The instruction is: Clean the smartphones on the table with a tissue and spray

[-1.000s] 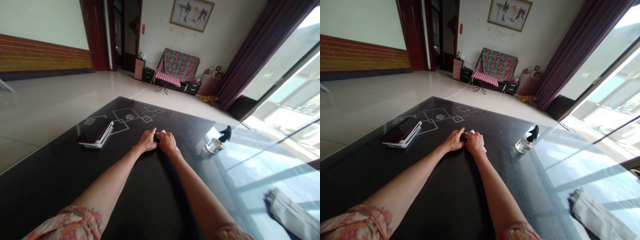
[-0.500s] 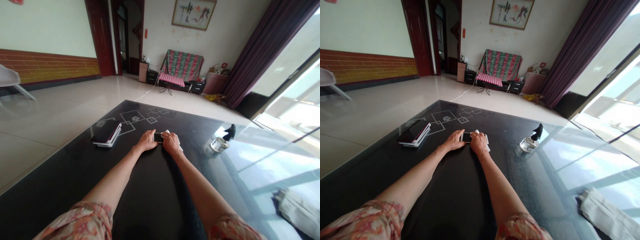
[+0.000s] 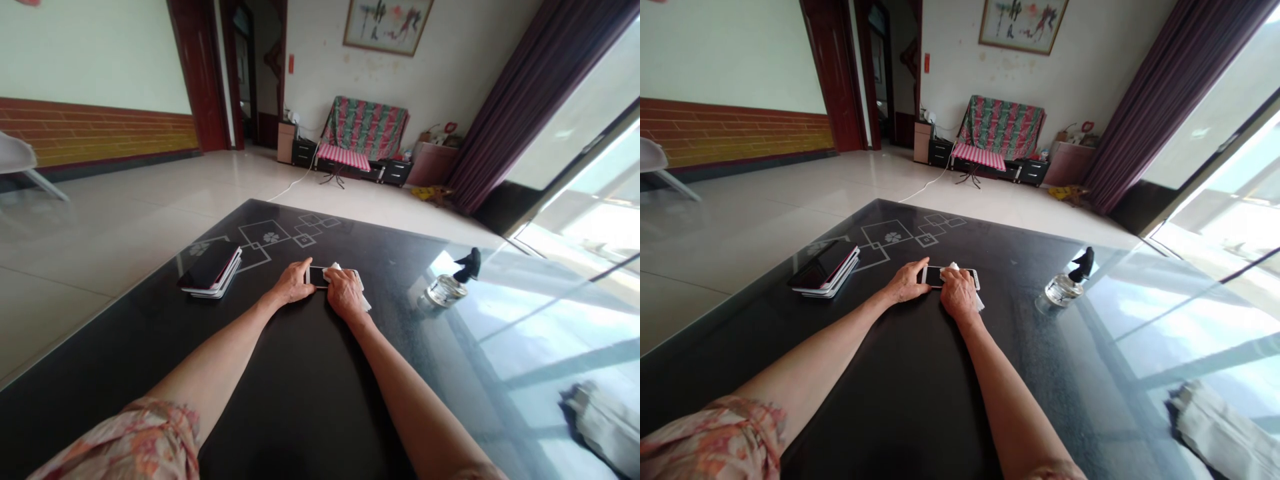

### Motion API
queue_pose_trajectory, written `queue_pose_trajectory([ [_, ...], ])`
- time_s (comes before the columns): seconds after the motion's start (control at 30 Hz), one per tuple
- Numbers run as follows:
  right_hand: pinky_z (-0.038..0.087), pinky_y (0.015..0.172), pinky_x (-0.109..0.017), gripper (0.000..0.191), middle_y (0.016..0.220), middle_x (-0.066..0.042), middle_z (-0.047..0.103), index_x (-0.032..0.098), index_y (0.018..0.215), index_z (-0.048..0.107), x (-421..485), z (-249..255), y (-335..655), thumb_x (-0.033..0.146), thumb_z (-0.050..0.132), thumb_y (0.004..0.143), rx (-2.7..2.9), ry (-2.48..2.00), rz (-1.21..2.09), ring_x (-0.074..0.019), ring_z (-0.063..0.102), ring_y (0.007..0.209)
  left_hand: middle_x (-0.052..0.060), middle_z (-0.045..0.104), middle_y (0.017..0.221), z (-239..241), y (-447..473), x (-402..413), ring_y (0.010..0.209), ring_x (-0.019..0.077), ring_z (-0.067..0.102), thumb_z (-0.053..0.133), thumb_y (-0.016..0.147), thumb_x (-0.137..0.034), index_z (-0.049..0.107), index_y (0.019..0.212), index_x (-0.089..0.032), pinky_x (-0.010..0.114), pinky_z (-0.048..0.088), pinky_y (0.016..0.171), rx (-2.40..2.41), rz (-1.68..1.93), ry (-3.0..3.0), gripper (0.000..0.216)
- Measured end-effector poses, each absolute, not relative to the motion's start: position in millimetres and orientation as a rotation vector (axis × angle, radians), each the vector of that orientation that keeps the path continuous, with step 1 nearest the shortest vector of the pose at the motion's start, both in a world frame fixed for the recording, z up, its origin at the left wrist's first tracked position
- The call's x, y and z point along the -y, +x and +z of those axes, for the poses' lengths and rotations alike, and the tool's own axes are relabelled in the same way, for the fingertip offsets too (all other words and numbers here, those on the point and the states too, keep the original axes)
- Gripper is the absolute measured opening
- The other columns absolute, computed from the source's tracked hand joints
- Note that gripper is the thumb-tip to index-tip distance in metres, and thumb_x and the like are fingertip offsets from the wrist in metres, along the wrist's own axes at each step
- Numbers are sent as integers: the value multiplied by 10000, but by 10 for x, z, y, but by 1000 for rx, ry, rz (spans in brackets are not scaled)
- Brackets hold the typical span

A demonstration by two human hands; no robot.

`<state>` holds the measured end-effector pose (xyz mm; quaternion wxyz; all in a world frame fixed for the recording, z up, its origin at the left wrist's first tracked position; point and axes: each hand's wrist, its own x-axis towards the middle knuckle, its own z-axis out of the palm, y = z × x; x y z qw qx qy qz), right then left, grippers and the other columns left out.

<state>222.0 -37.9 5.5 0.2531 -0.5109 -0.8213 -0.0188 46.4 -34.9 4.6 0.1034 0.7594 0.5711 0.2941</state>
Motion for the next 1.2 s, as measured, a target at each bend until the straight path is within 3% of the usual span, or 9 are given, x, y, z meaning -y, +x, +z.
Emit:
queue_pose_trajectory([
  [0.37, 359, 996, -332, 387, 1293, -4, 607, 214, 1173, 653, 726, 70, 2254, 124, 450, 855, 2281, -1350, -38, -220, 478, 1108, 142, 614, 1275, 20, 474, 323, 1209, 282, 549, 658, 654, -263, 464, 1361, -83, 344, 449, 1025, -1701, 872, 2226, 755],
  [0.8, 343, 987, -337, 404, 1302, -7, 600, 228, 1203, 638, 303, 78, 1932, 138, 435, 866, 2337, -1344, -22, -226, 487, 1058, 138, 631, 1243, 0, 485, 291, 1169, 287, 577, 622, 647, -200, 442, 1379, -107, 350, 482, 978, -1680, 893, 2201, 759],
  [1.2, 349, 1003, -337, 400, 1314, -6, 588, 236, 1209, 629, 592, 88, 2099, 139, 414, 887, 2334, -1312, -26, -218, 469, 1130, 119, 605, 1303, 68, 355, 232, 1240, 269, 531, 646, 629, -199, 412, 1407, -122, 351, 422, 1057, -1421, 757, 2342, 816],
])
